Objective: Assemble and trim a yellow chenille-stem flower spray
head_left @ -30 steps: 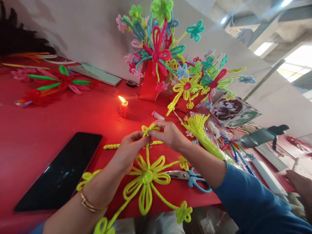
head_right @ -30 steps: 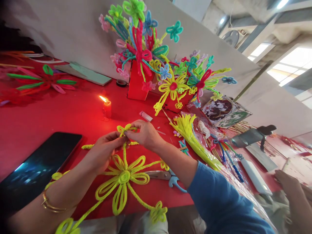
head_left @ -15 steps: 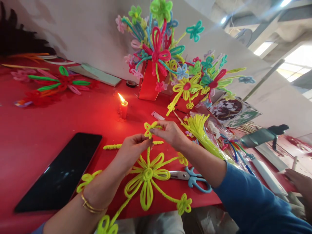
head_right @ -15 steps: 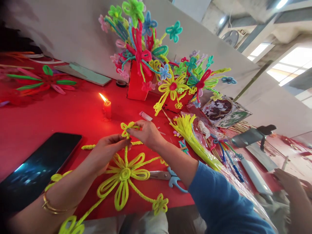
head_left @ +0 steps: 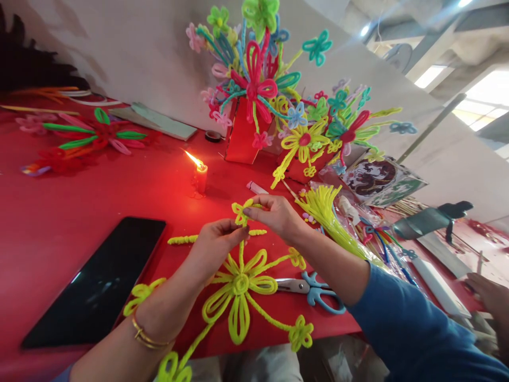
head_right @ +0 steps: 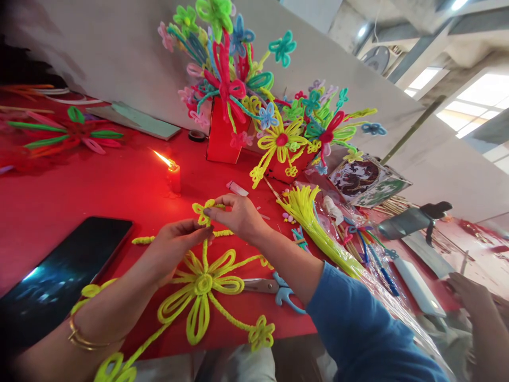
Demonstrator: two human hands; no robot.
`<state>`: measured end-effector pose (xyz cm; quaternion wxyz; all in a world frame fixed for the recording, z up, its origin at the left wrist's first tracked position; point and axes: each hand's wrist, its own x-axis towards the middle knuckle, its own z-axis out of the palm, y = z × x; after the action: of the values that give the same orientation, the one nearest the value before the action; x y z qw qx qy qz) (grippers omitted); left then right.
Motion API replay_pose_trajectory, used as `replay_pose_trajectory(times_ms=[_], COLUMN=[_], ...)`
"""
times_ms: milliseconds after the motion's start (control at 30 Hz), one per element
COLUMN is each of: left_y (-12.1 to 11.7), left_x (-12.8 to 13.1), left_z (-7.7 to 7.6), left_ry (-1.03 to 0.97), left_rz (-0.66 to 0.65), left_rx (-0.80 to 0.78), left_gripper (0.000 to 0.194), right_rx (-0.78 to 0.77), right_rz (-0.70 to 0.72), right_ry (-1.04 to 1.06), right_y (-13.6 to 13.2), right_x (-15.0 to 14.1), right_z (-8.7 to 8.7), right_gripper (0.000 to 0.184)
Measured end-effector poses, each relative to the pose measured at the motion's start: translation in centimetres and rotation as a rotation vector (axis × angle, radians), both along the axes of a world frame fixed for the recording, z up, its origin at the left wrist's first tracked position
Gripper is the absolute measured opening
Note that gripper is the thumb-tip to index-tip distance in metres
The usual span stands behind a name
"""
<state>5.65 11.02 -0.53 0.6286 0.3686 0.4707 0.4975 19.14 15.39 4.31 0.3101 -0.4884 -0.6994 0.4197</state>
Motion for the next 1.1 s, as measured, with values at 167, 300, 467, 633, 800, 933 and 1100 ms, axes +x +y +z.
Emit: replay_pose_trajectory(times_ms=[167,300,467,633,800,933,1100], left_y=[0.1,0.1,0.0,0.1,0.1,0.0,0.0], left_x=[0.0,0.0,-0.1,0.0,-0.1,-0.1,0.0], left_z=[-0.1,0.0,0.0,0.0,-0.1,0.0,0.1], left_ry=[0.005,0.011,0.009,0.008,0.013,0.006,0.006], left_rz=[0.003,0.011,0.016,0.007,-0.001,0.000,-0.005], left_rx=[0.005,0.005,0.000,-0.002,0.002,-0.003,0.002], left_gripper=[0.018,0.019,0.019,0.017,0.016,0.017,0.017], right_rx=[0.059,0.036,-0.001,0.070,0.130,0.116,0.093], right_rz=[-0.028,-0.018,0.008,0.030,-0.003,0.016,0.011], right_ry=[-0.044,0.027,0.129,0.141,0.130,0.118,0.098], right_y=[0.0,0.0,0.0,-0.1,-0.2,-0.4,-0.1], right_x=[-0.1,-0.2,-0.2,-0.2,-0.4,-0.3,-0.4], right_z=[-0.2,-0.6,-0.9,-1.1,-1.3,-1.0,-0.7], right_gripper=[0.015,0.017,0.036,0.034,0.029,0.044,0.042])
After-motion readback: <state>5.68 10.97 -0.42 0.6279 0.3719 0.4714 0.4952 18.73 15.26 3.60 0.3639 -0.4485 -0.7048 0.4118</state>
